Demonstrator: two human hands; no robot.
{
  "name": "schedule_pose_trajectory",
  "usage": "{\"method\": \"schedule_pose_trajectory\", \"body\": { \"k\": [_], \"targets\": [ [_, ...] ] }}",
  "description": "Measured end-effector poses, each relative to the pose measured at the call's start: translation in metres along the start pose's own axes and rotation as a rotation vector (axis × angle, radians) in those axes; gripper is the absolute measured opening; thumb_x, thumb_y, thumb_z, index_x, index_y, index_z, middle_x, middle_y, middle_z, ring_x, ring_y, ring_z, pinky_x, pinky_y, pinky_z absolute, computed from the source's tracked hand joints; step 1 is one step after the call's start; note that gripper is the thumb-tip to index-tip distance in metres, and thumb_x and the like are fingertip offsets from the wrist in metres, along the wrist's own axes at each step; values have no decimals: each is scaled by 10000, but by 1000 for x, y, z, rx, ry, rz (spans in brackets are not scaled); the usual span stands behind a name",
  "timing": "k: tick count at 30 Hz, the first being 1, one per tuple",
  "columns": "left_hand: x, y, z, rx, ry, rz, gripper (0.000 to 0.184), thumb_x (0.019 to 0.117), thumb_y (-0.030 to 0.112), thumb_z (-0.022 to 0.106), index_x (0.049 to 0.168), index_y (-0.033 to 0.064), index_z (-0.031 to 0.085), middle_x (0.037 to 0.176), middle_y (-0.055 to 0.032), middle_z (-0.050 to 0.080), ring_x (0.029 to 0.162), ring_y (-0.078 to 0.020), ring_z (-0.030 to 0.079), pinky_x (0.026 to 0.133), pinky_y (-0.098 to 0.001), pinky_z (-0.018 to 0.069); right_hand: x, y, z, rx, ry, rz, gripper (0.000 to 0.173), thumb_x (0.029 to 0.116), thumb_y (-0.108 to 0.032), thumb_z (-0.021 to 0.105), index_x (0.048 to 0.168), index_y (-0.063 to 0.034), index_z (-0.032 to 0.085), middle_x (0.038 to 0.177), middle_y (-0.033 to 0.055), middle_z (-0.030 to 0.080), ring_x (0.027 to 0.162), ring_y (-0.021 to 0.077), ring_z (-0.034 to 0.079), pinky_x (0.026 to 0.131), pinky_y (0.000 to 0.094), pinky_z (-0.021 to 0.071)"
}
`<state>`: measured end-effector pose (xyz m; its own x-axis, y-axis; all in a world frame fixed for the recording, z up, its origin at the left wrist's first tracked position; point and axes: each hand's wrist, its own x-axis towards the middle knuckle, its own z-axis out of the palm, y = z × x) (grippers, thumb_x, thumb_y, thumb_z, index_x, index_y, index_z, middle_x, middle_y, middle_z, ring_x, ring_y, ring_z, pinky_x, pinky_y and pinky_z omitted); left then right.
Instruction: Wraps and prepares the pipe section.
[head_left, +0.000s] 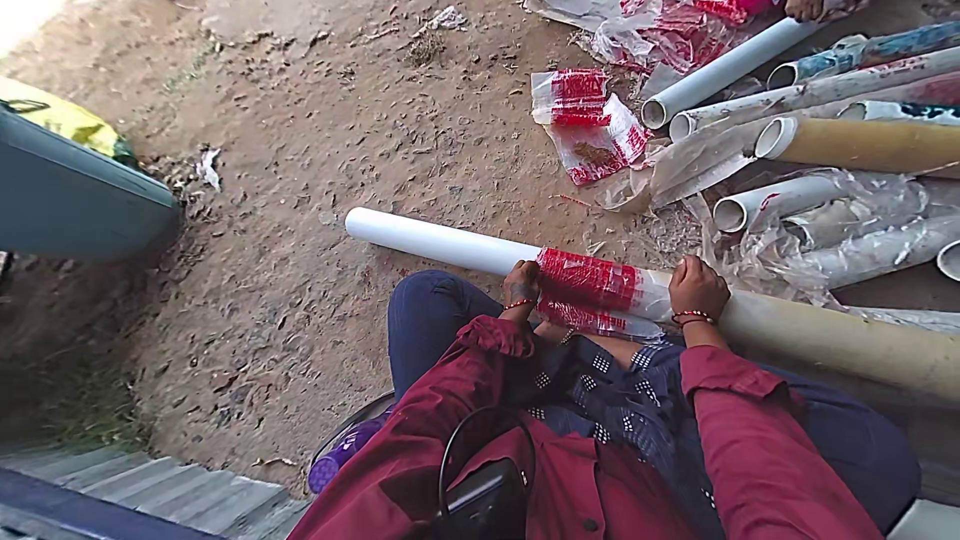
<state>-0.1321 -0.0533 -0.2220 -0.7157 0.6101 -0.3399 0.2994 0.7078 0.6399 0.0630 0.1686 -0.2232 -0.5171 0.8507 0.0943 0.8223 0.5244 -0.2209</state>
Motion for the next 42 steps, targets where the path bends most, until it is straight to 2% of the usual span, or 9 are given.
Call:
{"method": "schedule_pose_trajectory", "body": {
  "k": [4, 8, 10, 15, 21, 26, 30, 35, 42],
  "targets": [
    [0, -3, 4, 11, 63, 3, 279, 998, 93, 601, 1246, -20, 663, 1358, -235, 607, 1299, -407, 557, 1085, -552, 438, 0, 1, -1, 3, -4, 22, 395, 1099, -153, 383, 1272, 85, 646, 1209, 318, 690, 1164, 476, 663, 996, 603, 464],
    [11, -11, -2, -101, 103, -76, 626, 928, 161, 741, 1507, 151, 504, 1668, -125, 312, 1567, -369, 201, 1227, -617, 202, 0, -6, -2, -45, 39, -23, 381, 1102, -138, 409, 1320, 66, 644, 1221, 309, 694, 1153, 492, 663, 981, 617, 469],
    [11, -11, -6, -121, 39, -100, 571, 954, 165, 709, 1497, 175, 532, 1678, -98, 308, 1590, -346, 126, 1236, -643, 118, -6, -19, -4, -46, 75, -163, 345, 1078, -87, 445, 1272, 88, 669, 1201, 323, 696, 1123, 509, 674, 947, 622, 495],
    [14, -12, -4, -158, 67, -102, 499, 903, 81, 738, 1385, 168, 641, 1626, -84, 408, 1564, -345, 223, 1209, -623, 239, -29, -96, -9, 36, -173, -508, 331, 1069, -98, 461, 1186, 113, 688, 1135, 324, 711, 1042, 501, 708, 873, 633, 533],
    [14, -16, -1, -188, 85, -64, 506, 903, 74, 740, 1391, 163, 641, 1638, -80, 394, 1561, -357, 235, 1209, -645, 216, -44, -179, -4, -216, -466, -595, 356, 1105, -145, 421, 1248, 96, 641, 1159, 307, 702, 1105, 460, 694, 954, 581, 517],
    [16, -17, 5, -221, 78, -75, 527, 891, 55, 745, 1394, 173, 644, 1637, -60, 400, 1567, -342, 222, 1221, -644, 189, -48, -193, 2, -445, -505, -601, 352, 1102, -122, 387, 1285, 60, 627, 1107, 304, 708, 1068, 474, 698, 886, 592, 521],
    [18, -14, 4, -241, 71, -95, 509, 925, 1, 665, 1404, 172, 638, 1647, -43, 387, 1576, -317, 208, 1240, -631, 151, -49, -208, -4, -588, -590, -528, 378, 1113, -146, 350, 1364, 30, 571, 1173, 300, 690, 1132, 456, 678, 919, 593, 507],
    [18, -14, 4, -232, 60, -81, 532, 909, 50, 722, 1420, 161, 624, 1657, -47, 368, 1576, -323, 207, 1232, -646, 157, -49, -213, 1, -615, -588, -533, 368, 1088, -69, 379, 1395, 59, 538, 1232, 308, 665, 1159, 469, 659, 961, 595, 491],
    [12, -14, 0, -250, 78, -61, 500, 922, 44, 704, 1407, 144, 631, 1655, -56, 369, 1572, -339, 213, 1222, -661, 173, -53, -214, 1, -625, -547, -616, 317, 1060, -43, 433, 1305, 76, 595, 1136, 305, 697, 1084, 482, 684, 892, 606, 505]
  ]
}}
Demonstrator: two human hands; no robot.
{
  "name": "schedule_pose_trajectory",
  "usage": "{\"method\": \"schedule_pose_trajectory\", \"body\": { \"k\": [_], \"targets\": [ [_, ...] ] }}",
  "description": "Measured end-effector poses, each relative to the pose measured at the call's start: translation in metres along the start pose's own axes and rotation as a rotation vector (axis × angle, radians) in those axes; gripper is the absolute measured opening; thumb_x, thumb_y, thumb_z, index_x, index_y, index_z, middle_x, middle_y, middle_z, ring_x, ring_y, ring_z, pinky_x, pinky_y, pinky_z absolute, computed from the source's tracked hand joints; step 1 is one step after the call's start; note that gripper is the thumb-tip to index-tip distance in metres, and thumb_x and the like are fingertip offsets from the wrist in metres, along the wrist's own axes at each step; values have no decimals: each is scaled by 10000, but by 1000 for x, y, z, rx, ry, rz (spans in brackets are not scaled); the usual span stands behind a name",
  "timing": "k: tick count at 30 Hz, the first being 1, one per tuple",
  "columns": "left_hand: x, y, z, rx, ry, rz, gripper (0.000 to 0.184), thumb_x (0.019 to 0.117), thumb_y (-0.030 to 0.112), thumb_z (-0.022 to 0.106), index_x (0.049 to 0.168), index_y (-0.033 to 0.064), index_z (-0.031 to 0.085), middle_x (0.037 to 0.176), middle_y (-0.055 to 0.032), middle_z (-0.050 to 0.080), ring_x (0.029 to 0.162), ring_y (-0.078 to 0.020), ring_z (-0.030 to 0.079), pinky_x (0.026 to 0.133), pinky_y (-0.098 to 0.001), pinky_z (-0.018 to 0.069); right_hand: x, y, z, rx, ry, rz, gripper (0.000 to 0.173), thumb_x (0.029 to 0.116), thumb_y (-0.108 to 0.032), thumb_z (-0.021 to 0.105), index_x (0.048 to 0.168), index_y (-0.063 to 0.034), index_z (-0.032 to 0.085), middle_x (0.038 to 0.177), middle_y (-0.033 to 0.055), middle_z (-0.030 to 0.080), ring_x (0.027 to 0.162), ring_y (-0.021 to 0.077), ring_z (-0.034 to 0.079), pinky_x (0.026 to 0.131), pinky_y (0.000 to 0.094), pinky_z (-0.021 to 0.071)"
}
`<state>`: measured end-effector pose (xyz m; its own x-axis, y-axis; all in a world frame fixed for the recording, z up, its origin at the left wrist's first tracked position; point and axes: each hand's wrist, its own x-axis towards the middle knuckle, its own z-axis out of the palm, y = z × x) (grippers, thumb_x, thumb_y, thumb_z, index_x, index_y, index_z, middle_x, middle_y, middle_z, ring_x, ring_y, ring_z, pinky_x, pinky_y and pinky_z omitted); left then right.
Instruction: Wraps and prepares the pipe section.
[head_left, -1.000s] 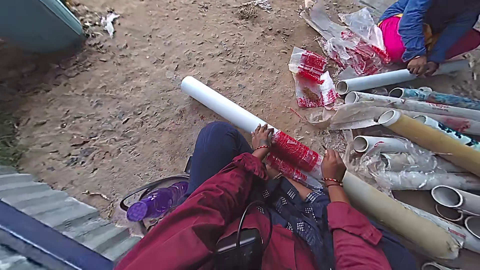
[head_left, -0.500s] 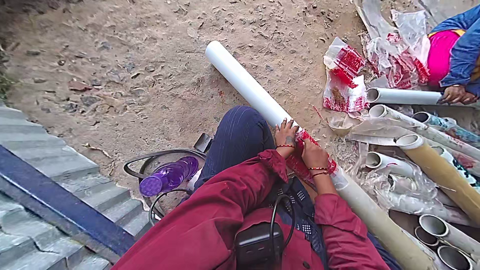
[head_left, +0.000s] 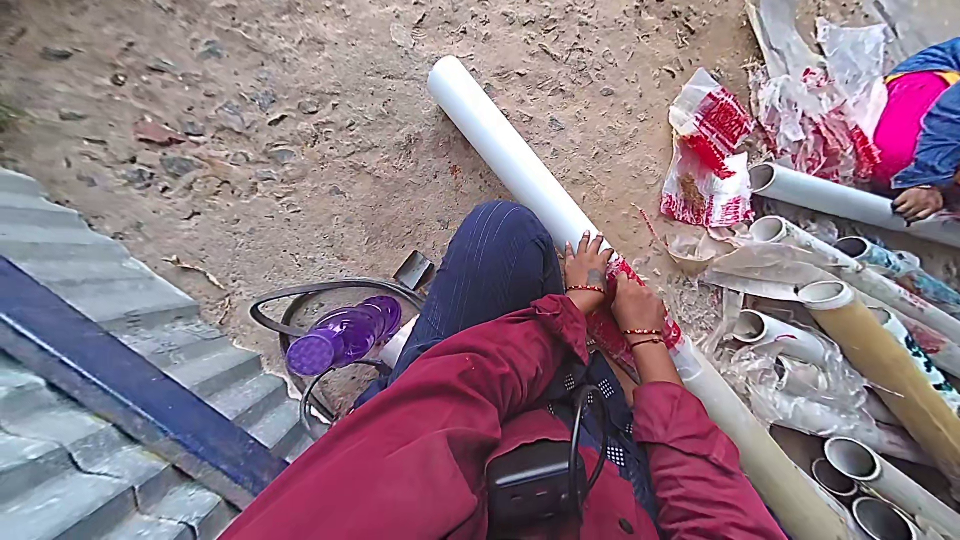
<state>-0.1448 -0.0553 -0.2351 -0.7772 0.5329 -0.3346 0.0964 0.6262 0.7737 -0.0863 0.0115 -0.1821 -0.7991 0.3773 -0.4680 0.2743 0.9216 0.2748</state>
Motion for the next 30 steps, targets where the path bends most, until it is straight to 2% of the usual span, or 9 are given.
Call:
{"method": "schedule_pose_trajectory", "body": {
  "k": [6, 11, 17, 20, 21, 23, 25, 27, 30],
  "targets": [
    [-3, -1, -1, 44, -2, 20, 524, 907, 51, 729, 1411, 152, 627, 1657, -57, 366, 1568, -344, 224, 1214, -667, 193, -4, -2, 0, -40, 7, -22, 296, 1045, -37, 461, 1268, 89, 610, 1093, 302, 711, 1086, 483, 688, 891, 598, 514],
    [2, -3, -3, 51, -40, -4, 524, 945, 66, 683, 1447, 186, 598, 1670, -14, 346, 1586, -289, 184, 1233, -635, 176, -13, 2, 4, -100, -9, -28, 292, 1046, -5, 434, 1259, 106, 600, 1084, 307, 708, 1062, 483, 696, 869, 586, 521],
    [2, -4, -2, 62, -35, 19, 563, 942, 98, 706, 1479, 175, 557, 1667, -61, 345, 1578, -337, 193, 1222, -651, 179, -32, 19, 16, -106, -14, 34, 278, 1035, 15, 435, 1226, 122, 608, 1059, 314, 708, 1035, 484, 703, 852, 585, 526],
    [-2, -3, -1, 0, 3, 50, 457, 908, 19, 717, 1347, 124, 645, 1606, -135, 420, 1552, -409, 225, 1180, -706, 225, -46, 35, 3, -115, -214, 164, 317, 1057, -38, 430, 1311, 88, 572, 1176, 291, 688, 1143, 447, 671, 933, 570, 505],
    [0, -3, 1, 0, 8, 56, 367, 915, 13, 709, 1272, 88, 680, 1588, -146, 438, 1552, -418, 216, 1180, -706, 229, -52, 51, 5, -80, -164, 201, 328, 1049, -47, 447, 1324, 74, 578, 1174, 292, 691, 1124, 448, 680, 917, 580, 513],
    [2, -5, 6, 1, 16, 69, 245, 931, 10, 681, 1173, 33, 719, 1572, -163, 454, 1556, -437, 189, 1188, -698, 223, -63, 101, 32, 42, 284, 218, 274, 1028, -21, 489, 1188, 99, 676, 1014, 324, 721, 935, 498, 724, 772, 624, 539],
    [-2, -3, 6, -22, 2, 62, 188, 940, 19, 674, 1118, 3, 734, 1579, -172, 445, 1562, -445, 161, 1201, -690, 207, -66, 146, 54, 126, 525, 349, 294, 1057, -49, 465, 1162, 107, 691, 1020, 333, 719, 937, 518, 719, 783, 643, 533],
    [-6, 2, 1, -24, -44, 29, 190, 975, 66, 653, 1131, -8, 732, 1604, -166, 411, 1572, -420, 142, 1223, -640, 211, -65, 175, 70, 249, 499, 548, 344, 1089, -92, 425, 1257, 89, 664, 1165, 331, 698, 1088, 515, 683, 923, 636, 500],
    [-8, 4, -1, -5, -38, 42, 206, 986, 95, 649, 1141, -17, 726, 1580, -181, 435, 1567, -403, 172, 1243, -556, 241, -50, 185, 100, 421, 411, 723, 357, 1098, -85, 387, 1289, 80, 640, 1297, 303, 656, 1248, 477, 608, 1035, 603, 440]
  ]
}}
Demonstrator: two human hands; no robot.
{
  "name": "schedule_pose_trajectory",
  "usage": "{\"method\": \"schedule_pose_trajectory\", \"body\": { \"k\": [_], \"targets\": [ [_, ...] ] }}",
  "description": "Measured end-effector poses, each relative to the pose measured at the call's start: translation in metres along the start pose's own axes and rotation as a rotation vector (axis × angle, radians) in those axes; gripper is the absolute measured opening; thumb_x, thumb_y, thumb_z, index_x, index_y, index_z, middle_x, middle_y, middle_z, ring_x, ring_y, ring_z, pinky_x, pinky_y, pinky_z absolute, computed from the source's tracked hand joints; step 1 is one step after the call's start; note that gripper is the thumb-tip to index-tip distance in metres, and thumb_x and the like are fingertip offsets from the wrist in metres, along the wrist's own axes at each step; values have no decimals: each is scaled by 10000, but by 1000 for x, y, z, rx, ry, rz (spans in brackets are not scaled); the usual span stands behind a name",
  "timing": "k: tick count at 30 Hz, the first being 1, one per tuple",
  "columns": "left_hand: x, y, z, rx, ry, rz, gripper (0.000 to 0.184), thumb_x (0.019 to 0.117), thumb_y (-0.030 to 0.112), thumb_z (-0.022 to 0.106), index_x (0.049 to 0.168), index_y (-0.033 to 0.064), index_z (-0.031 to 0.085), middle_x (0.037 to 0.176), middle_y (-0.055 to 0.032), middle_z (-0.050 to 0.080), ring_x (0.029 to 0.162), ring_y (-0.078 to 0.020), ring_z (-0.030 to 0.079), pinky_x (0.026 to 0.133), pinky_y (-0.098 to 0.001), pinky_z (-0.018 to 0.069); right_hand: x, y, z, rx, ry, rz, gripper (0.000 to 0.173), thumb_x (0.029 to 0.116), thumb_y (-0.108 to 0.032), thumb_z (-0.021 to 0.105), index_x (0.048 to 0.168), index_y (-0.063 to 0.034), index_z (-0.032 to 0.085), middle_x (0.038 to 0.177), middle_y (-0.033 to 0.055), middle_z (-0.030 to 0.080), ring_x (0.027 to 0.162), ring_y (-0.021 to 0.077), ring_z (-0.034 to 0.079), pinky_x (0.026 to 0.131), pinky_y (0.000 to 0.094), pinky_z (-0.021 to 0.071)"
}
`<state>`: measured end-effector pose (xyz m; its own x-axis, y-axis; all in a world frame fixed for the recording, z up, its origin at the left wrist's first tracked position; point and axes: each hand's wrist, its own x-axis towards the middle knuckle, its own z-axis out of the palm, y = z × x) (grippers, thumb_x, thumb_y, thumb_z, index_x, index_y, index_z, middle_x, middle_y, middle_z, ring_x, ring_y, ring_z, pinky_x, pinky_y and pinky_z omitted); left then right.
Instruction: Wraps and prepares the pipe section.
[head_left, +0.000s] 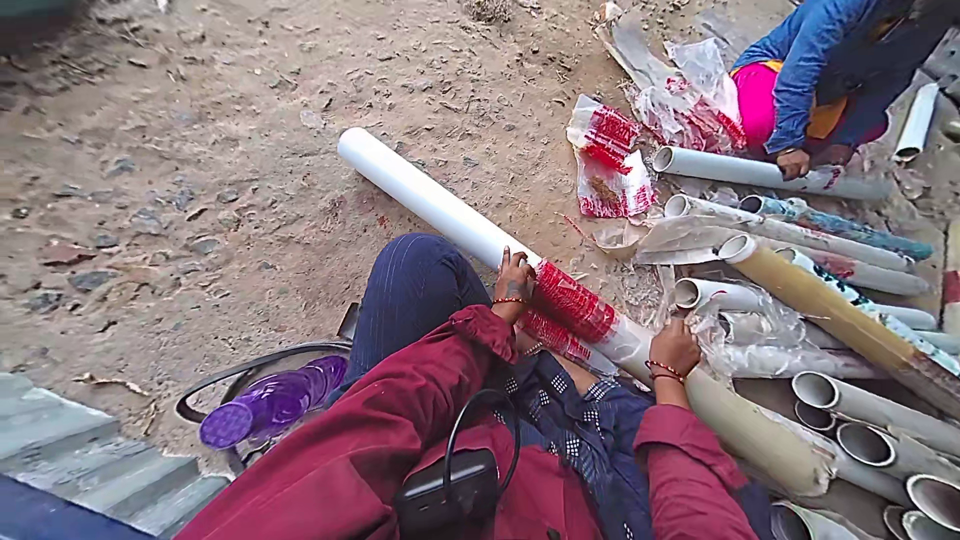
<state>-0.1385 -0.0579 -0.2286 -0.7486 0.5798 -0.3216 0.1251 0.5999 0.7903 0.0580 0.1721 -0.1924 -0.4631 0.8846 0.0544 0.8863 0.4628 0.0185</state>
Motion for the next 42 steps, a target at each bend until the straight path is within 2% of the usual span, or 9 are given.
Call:
{"method": "schedule_pose_trajectory", "body": {
  "k": [3, 8, 12, 14, 16, 22, 29, 37, 42],
  "targets": [
    [-1, -5, 1, 41, 50, 9, 193, 966, 119, 689, 1109, 5, 750, 1510, -196, 510, 1552, -402, 218, 1250, -518, 239, -3, -6, 21, 94, -56, 114, 384, 1107, -113, 368, 1340, 48, 626, 1316, 266, 662, 1288, 426, 594, 1072, 564, 421],
    [-1, -2, 8, 76, 161, 47, 175, 933, 96, 733, 1083, 11, 766, 1414, -230, 582, 1477, -395, 378, 1233, -500, 280, 7, -4, 12, 119, -145, 135, 383, 1099, -116, 373, 1362, 52, 595, 1308, 273, 661, 1275, 425, 607, 1065, 562, 429],
    [7, -18, 18, 77, 289, 204, 134, 887, 67, 765, 997, -10, 775, 1279, -274, 645, 1389, -469, 455, 1208, -560, 293, 12, -2, 19, 175, -127, 143, 346, 1100, -124, 389, 1263, 69, 624, 1216, 292, 685, 1214, 434, 636, 1041, 575, 435],
    [11, -23, 19, 103, 295, 276, 130, 886, 39, 755, 993, -35, 765, 1264, -294, 644, 1389, -495, 441, 1214, -597, 245, 10, 1, 25, 226, -81, 131, 344, 1112, -154, 388, 1213, 75, 624, 1154, 308, 687, 1160, 464, 644, 988, 601, 448],
    [14, -24, 19, 182, 291, 333, 136, 892, 14, 728, 1008, -47, 760, 1259, -299, 648, 1365, -500, 472, 1196, -614, 268, 9, 3, 27, 247, -65, 119, 358, 1120, -165, 374, 1201, 86, 617, 1147, 318, 680, 1150, 483, 643, 971, 618, 454],
    [11, -9, 21, 357, 175, 219, 216, 958, 5, 625, 1147, -17, 728, 1388, -245, 592, 1419, -460, 412, 1152, -635, 285, 13, 4, 29, 245, -56, 158, 350, 1108, -153, 375, 1201, 85, 614, 1136, 306, 694, 1141, 470, 657, 957, 603, 461],
    [5, -24, 20, 243, 242, 153, 203, 977, 130, 691, 1134, 1, 694, 1313, -282, 592, 1261, -463, 542, 1064, -586, 439, 12, 4, 31, 242, -44, 143, 341, 1107, -147, 378, 1190, 87, 613, 1130, 318, 691, 1128, 476, 662, 958, 609, 462],
    [7, -22, 19, 242, 235, 204, 145, 949, 104, 721, 1072, 32, 746, 1202, -227, 680, 1207, -434, 589, 1061, -574, 438, 13, 4, 32, 245, -33, 137, 361, 1116, -157, 358, 1188, 86, 615, 1119, 300, 699, 1123, 459, 668, 965, 601, 457],
    [3, -7, 15, 206, 204, 143, 204, 967, 72, 676, 1131, -37, 724, 1184, -244, 700, 1224, -443, 589, 1098, -568, 401, 13, 3, 30, 248, -32, 130, 369, 1116, -159, 358, 1186, 95, 615, 1118, 309, 697, 1120, 465, 668, 951, 595, 462]
  ]
}}
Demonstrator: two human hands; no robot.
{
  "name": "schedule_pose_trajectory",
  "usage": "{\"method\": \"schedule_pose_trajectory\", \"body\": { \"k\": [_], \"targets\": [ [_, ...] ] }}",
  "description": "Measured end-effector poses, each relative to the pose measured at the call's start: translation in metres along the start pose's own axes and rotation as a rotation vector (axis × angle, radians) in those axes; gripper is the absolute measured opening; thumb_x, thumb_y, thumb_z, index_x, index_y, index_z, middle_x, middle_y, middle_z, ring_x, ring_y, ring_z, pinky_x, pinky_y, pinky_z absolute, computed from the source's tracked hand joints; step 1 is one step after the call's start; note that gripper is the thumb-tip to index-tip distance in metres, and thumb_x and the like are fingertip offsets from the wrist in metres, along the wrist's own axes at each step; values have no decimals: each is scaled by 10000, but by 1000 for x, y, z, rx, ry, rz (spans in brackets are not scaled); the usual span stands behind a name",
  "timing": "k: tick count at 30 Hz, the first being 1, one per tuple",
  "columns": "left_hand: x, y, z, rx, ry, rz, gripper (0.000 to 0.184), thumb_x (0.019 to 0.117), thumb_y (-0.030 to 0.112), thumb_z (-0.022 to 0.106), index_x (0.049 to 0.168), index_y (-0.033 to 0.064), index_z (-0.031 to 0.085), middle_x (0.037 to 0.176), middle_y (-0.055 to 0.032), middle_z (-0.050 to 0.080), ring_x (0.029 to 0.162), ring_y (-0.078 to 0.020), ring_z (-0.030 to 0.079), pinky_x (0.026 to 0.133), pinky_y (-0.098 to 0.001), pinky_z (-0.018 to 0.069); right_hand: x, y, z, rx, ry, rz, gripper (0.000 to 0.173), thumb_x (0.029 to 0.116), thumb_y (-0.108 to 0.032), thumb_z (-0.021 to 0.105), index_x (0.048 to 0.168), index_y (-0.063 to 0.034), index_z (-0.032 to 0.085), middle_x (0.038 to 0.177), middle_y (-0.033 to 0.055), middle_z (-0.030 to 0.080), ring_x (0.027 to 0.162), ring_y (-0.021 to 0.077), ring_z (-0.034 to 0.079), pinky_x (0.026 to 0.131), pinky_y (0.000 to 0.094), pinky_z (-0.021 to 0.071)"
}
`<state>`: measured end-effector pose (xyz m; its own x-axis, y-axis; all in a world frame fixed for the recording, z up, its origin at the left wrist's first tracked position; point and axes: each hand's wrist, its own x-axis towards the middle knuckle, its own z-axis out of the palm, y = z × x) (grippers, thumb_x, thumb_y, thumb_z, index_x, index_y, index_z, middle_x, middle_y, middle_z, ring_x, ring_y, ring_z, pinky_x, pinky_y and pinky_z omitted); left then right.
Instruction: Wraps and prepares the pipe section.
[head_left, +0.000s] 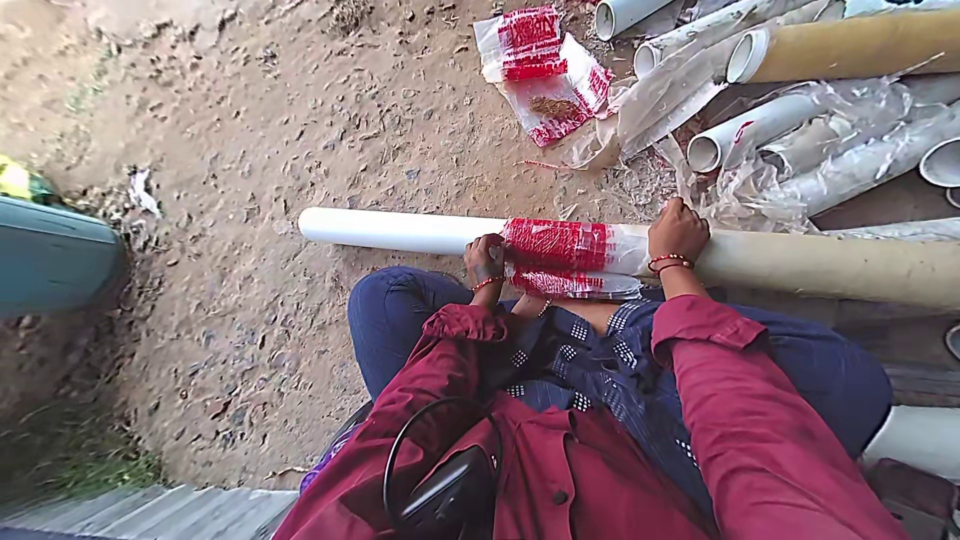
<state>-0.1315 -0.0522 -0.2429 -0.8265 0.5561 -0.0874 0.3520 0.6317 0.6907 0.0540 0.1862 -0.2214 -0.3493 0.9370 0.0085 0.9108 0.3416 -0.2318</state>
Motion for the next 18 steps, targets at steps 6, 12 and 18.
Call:
{"method": "schedule_pose_trajectory", "body": {
  "k": [6, 12, 18],
  "targets": [
    [0, -3, 3, -15, 52, 65, 153, 937, 31, 695, 1062, -41, 747, 1125, -237, 720, 1149, -427, 629, 1055, -544, 433, 0, 0, 0, -3, 4, 0, 342, 1103, -135, 377, 1209, 89, 613, 1120, 305, 700, 1119, 460, 671, 954, 600, 458],
    [0, -2, 3, -18, 64, 85, 155, 932, -3, 672, 1060, -45, 750, 1112, -230, 731, 1144, -416, 644, 1053, -516, 455, 0, -1, -1, -9, 3, 0, 353, 1104, -136, 367, 1214, 98, 608, 1130, 308, 697, 1126, 460, 669, 963, 601, 454],
    [1, -4, 6, -51, 91, 69, 143, 924, 47, 719, 1033, -33, 766, 1090, -227, 741, 1114, -411, 668, 1028, -533, 476, 0, 0, 1, -14, 0, 2, 360, 1106, -144, 361, 1217, 94, 607, 1142, 311, 694, 1134, 461, 666, 972, 602, 453]
  ]
}}
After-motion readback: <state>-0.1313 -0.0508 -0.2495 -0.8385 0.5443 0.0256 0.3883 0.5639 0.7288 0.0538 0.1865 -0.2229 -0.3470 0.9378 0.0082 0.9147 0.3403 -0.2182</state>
